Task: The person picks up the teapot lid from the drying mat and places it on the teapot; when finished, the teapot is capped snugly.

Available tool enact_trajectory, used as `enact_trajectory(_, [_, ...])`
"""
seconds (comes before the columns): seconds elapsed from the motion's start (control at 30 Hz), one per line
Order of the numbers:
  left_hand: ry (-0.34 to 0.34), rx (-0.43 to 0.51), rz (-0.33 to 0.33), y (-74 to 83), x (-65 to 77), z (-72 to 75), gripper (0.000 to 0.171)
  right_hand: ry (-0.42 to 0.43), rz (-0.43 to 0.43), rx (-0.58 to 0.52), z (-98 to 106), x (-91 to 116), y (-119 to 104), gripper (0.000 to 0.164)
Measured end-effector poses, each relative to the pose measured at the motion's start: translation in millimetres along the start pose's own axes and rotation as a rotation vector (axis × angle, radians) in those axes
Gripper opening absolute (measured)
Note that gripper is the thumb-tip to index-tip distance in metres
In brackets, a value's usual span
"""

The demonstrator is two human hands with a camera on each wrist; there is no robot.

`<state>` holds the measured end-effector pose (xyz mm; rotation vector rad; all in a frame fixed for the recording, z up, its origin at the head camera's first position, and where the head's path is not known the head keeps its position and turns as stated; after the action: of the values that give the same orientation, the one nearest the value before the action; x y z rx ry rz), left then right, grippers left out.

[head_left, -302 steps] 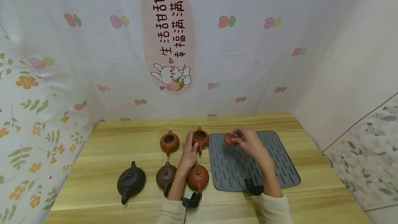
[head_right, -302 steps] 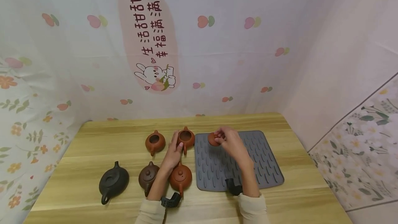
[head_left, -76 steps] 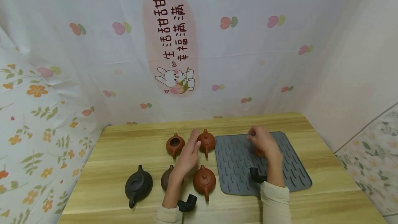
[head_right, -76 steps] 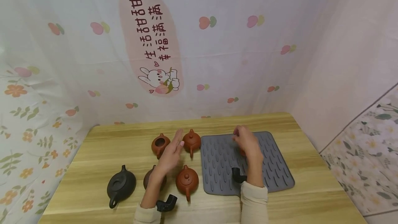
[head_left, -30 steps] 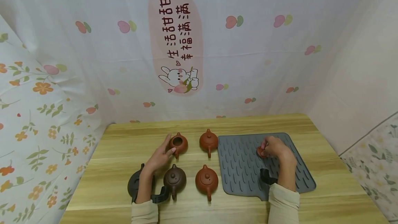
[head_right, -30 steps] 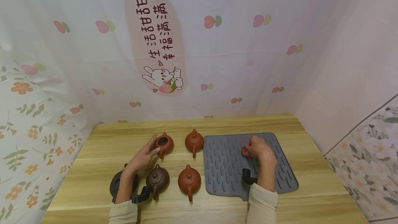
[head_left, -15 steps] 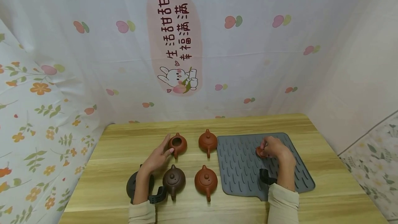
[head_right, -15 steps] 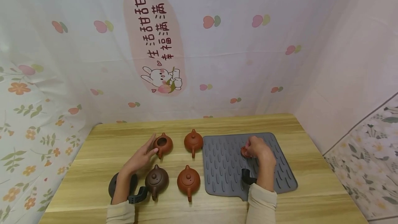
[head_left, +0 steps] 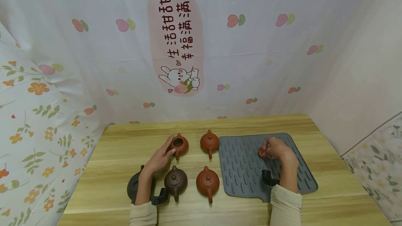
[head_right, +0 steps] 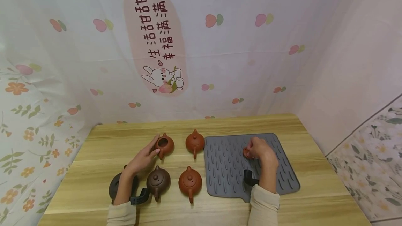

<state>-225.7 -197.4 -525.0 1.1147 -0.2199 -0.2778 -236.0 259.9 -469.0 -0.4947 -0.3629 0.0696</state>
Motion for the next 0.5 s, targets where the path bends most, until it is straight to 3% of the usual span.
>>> enact_trajectory(0.23, [0.035, -0.009, 0.020, -3.0, -2.5, -1.5, 0.066, 0.005, 0.005, 0.020, 4.1, -1.4, -1.6, 0.008])
enact_trajectory(0.5, [0.048, 0.020, 0.070, -2.4, -0.8, -3.2, 0.067, 0.038, 0.076, 0.048, 5.4, 1.1, -8.9, 0.009])
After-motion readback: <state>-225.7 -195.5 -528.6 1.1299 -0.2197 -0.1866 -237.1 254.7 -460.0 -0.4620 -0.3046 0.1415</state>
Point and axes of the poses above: each hand's wrist, its own x-axis away from the middle knuckle, its own z-axis out of the back of the hand, y = z × x, the point moved 3 cm from there along -x, towards the middle knuckle, and after that the axes turned 6 degrees about x, right-handed, at the moved point
